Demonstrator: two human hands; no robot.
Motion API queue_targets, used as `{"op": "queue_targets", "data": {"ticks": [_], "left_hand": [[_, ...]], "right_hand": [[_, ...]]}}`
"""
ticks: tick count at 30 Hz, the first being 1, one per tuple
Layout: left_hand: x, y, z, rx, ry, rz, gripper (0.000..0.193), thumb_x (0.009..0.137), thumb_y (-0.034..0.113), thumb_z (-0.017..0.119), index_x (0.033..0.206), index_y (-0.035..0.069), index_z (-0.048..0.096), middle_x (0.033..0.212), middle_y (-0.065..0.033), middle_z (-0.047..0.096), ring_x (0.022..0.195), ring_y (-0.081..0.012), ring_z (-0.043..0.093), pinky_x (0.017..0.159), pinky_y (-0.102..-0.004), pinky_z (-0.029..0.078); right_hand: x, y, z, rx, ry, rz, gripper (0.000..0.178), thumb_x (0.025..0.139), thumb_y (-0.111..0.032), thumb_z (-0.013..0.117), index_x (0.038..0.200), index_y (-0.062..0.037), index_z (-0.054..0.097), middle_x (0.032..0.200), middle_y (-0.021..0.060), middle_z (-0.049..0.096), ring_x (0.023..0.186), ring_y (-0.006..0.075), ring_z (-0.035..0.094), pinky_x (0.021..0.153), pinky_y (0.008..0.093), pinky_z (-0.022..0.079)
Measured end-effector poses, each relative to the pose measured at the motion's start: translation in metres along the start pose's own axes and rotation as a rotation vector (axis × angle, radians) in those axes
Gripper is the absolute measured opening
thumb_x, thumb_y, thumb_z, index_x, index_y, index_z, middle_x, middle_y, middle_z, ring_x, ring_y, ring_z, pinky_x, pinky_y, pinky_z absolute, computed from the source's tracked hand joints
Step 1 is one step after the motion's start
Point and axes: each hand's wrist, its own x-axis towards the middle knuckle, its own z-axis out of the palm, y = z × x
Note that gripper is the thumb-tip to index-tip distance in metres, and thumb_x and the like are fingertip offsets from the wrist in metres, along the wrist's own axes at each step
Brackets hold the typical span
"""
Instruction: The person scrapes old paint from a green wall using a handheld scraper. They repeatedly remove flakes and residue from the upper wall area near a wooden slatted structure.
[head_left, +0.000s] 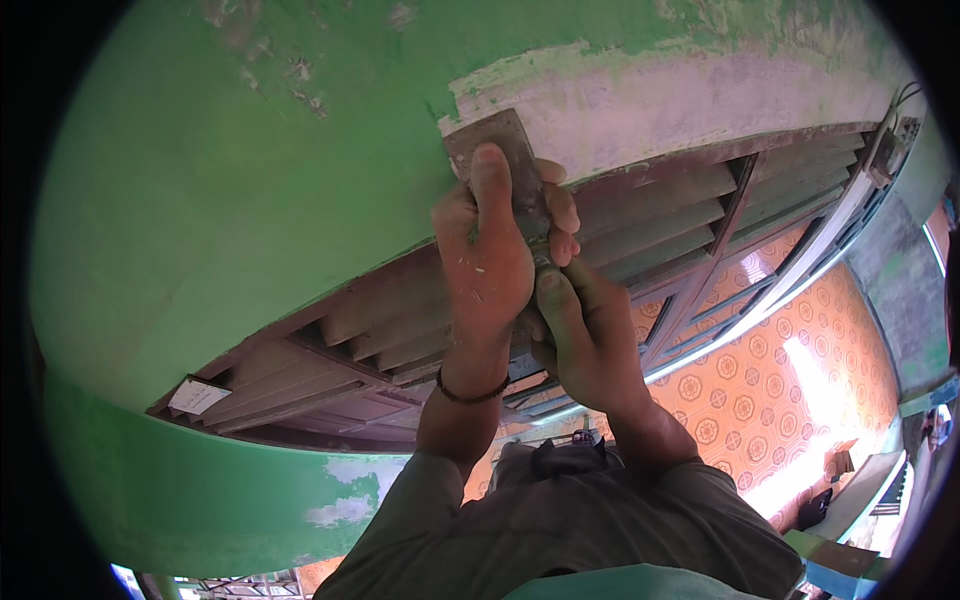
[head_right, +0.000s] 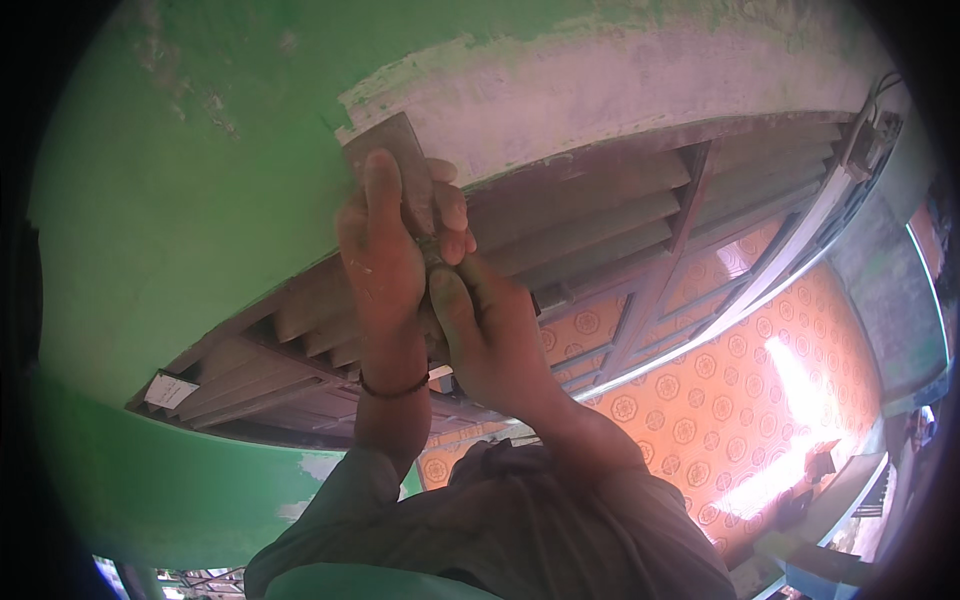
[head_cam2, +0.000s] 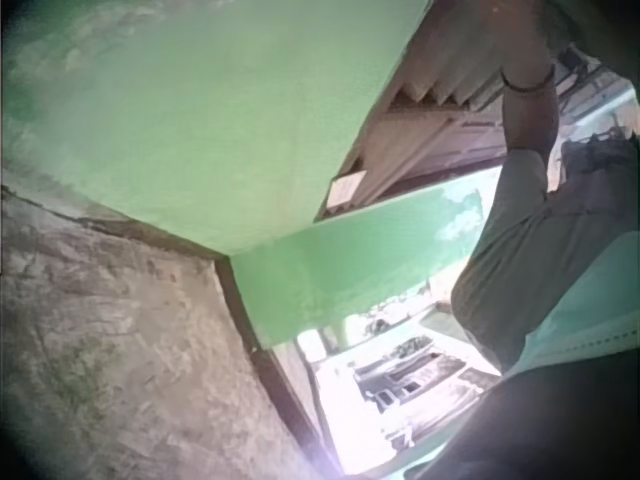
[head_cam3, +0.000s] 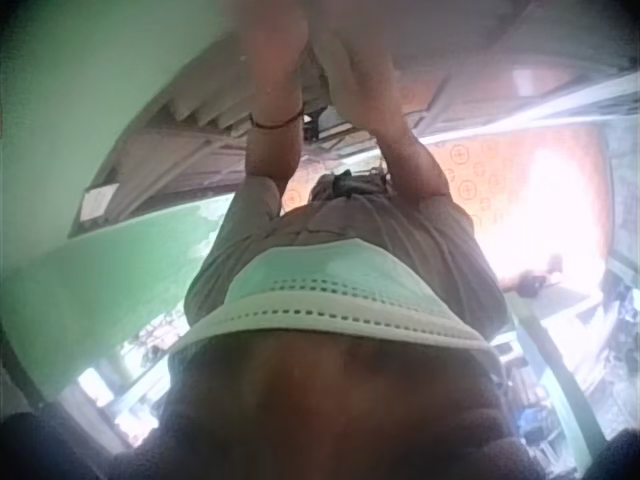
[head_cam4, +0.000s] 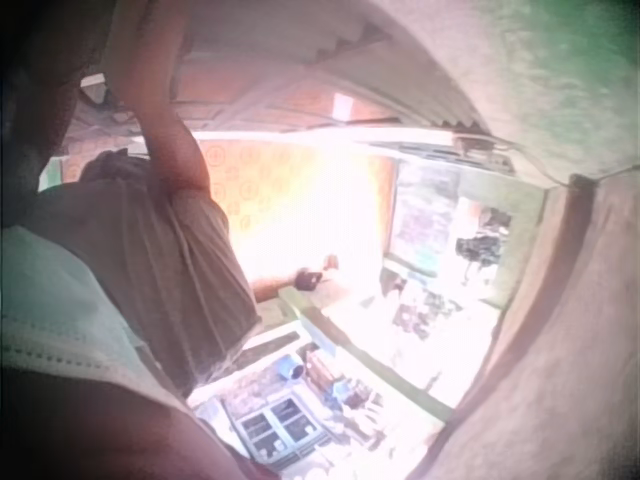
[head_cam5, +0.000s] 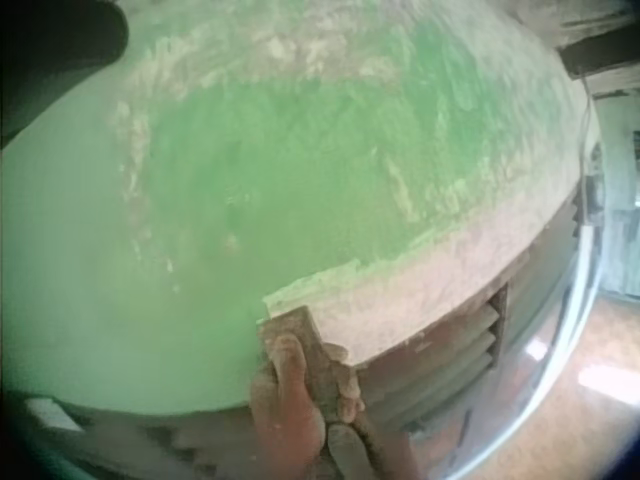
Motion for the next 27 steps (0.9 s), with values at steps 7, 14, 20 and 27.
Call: {"op": "queue_targets", "data": {"ticks": [7, 14, 20, 27], "left_hand": [[0.0020, 0.0029, 0.0001, 0.017, -0.034, 0.074, 0.054, 0.113, 0.037, 0.036, 0.095, -0.006, 0.062, 0.066, -0.0112, 0.063, 0.049, -0.0161, 0.055, 0.050, -0.0303, 0.048], [0.0028, 0.0049, 0.0034, -0.033, -0.032, 0.065, 0.053, 0.112, 0.038, 0.037, 0.095, -0.005, 0.062, 0.066, -0.0118, 0.063, 0.049, -0.0163, 0.055, 0.050, -0.0301, 0.047], [0.0033, 0.0030, -0.0007, -0.013, -0.065, 0.089, 0.052, 0.113, 0.037, 0.037, 0.096, -0.005, 0.062, 0.067, -0.0119, 0.063, 0.050, -0.0159, 0.056, 0.051, -0.0302, 0.048], [0.0036, 0.0020, 0.0004, -0.036, -0.043, 0.186, 0.052, 0.113, 0.037, 0.037, 0.096, -0.005, 0.062, 0.066, -0.0114, 0.063, 0.049, -0.0154, 0.055, 0.050, -0.0298, 0.048]], "right_hand": [[0.0024, -0.0014, 0.0009, 0.009, 0.011, -0.007, 0.023, 0.109, -0.015, 0.045, 0.099, 0.0021, 0.056, 0.065, 0.0012, 0.053, 0.059, 0.0060, 0.049, 0.054, 0.0263, 0.041], [0.0033, -0.0034, -0.0003, -0.024, -0.020, -0.055, 0.024, 0.110, -0.016, 0.043, 0.099, 0.0011, 0.056, 0.065, 0.0003, 0.052, 0.058, 0.0056, 0.048, 0.054, 0.0254, 0.041], [0.0016, -0.0048, -0.0005, 0.055, -0.022, -0.030, 0.023, 0.110, -0.015, 0.043, 0.098, 0.0008, 0.055, 0.065, -0.0001, 0.052, 0.057, 0.0047, 0.048, 0.053, 0.0251, 0.041], [0.0024, -0.0063, 0.0009, -0.036, -0.027, -0.011, 0.023, 0.110, -0.014, 0.042, 0.099, 0.0018, 0.056, 0.067, -0.0001, 0.052, 0.059, 0.0052, 0.048, 0.054, 0.0250, 0.041]]}}
